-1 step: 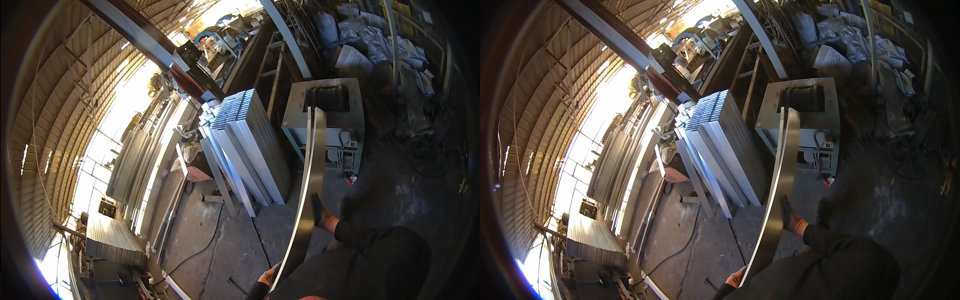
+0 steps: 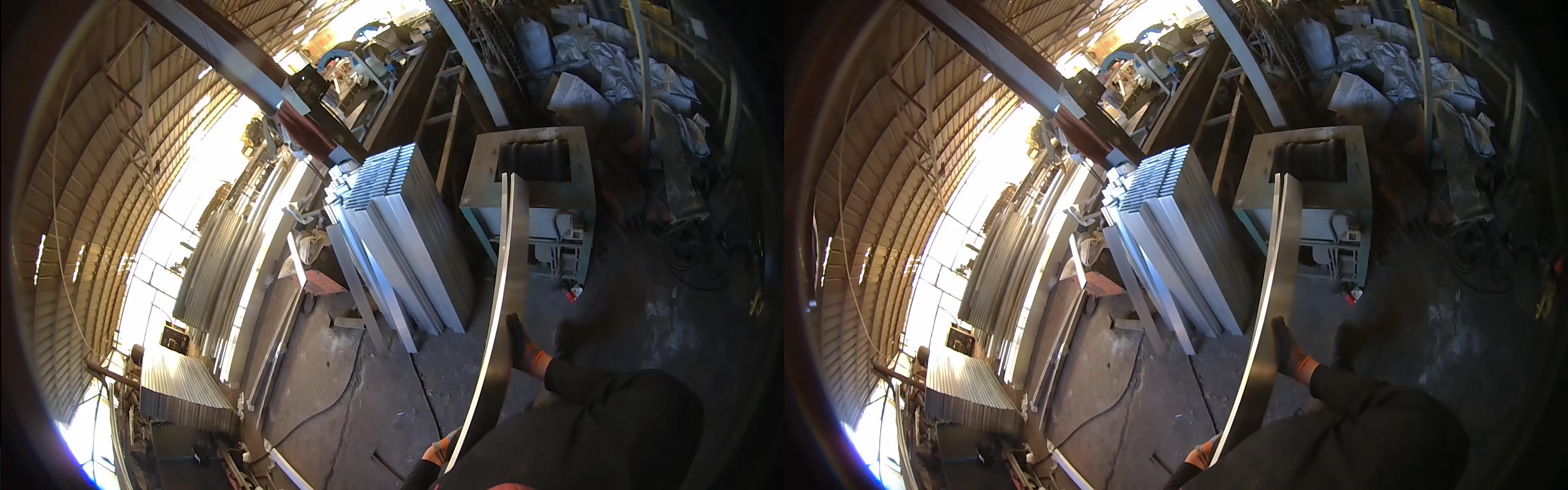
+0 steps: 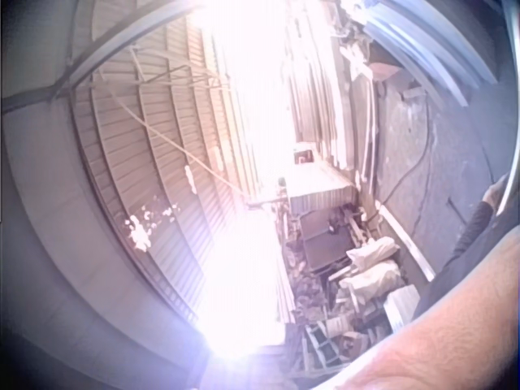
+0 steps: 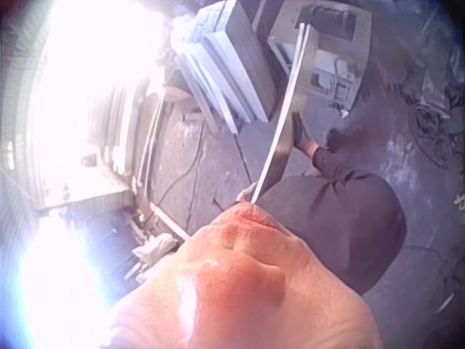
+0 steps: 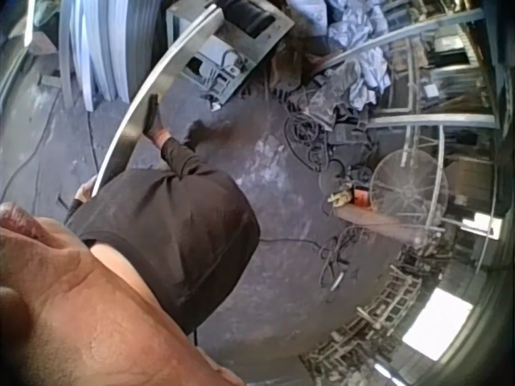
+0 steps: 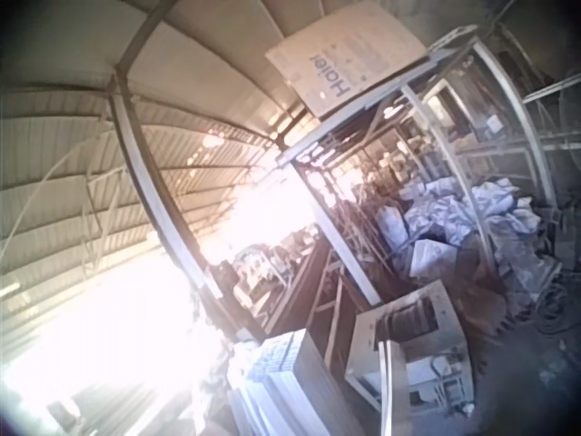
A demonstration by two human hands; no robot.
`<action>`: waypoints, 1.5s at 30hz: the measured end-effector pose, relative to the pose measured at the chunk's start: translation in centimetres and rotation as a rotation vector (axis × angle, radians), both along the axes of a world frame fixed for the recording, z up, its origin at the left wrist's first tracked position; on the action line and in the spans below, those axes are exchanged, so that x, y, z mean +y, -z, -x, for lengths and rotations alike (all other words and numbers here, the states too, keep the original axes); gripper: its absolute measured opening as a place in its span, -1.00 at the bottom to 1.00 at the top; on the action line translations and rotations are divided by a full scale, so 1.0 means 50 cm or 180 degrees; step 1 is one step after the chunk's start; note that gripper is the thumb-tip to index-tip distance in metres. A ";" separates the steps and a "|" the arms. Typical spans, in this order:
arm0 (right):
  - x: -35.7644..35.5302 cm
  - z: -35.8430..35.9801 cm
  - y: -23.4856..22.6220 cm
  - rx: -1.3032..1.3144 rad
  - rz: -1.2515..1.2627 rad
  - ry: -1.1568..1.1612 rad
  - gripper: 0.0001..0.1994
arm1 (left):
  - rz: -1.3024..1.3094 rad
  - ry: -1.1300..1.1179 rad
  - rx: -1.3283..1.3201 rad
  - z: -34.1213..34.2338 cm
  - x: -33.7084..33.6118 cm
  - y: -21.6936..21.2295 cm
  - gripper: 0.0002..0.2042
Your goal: The person repeatedly feeds long metal profiles through a surface grinding machine, flipping each piece to treat both sides. After processing, the person stacks the finished profiles with others nearby. The task is performed one at a time in a workshop setting.
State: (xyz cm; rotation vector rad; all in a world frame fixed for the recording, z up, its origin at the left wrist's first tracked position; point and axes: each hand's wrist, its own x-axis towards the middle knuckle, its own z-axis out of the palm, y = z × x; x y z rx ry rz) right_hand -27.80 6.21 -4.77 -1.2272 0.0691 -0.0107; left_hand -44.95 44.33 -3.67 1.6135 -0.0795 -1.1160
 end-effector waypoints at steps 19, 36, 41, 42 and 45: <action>-0.015 -0.135 0.015 0.0478 -0.2512 0.0572 -0.56 | -0.2437 -0.0598 -0.0849 0.000 -0.231 -0.239 -0.05; -0.579 -0.678 -0.078 0.0034 0.5042 0.1290 -0.11 | -0.0463 -0.0589 0.0013 -0.630 -0.663 -0.072 -0.36; -0.765 -0.946 -0.046 0.0735 0.5678 0.0890 -0.14 | -0.0485 -0.0521 -0.0177 -0.889 -0.894 -0.040 -0.22; -0.805 -1.012 -0.039 0.0885 0.5837 0.0787 -0.14 | -0.0553 -0.0491 -0.0150 -0.942 -0.949 -0.036 -0.19; -0.925 -1.196 -0.027 0.1223 0.6088 0.0496 -0.12 | -0.0336 -0.0652 0.0059 -1.090 -1.098 -0.025 -0.17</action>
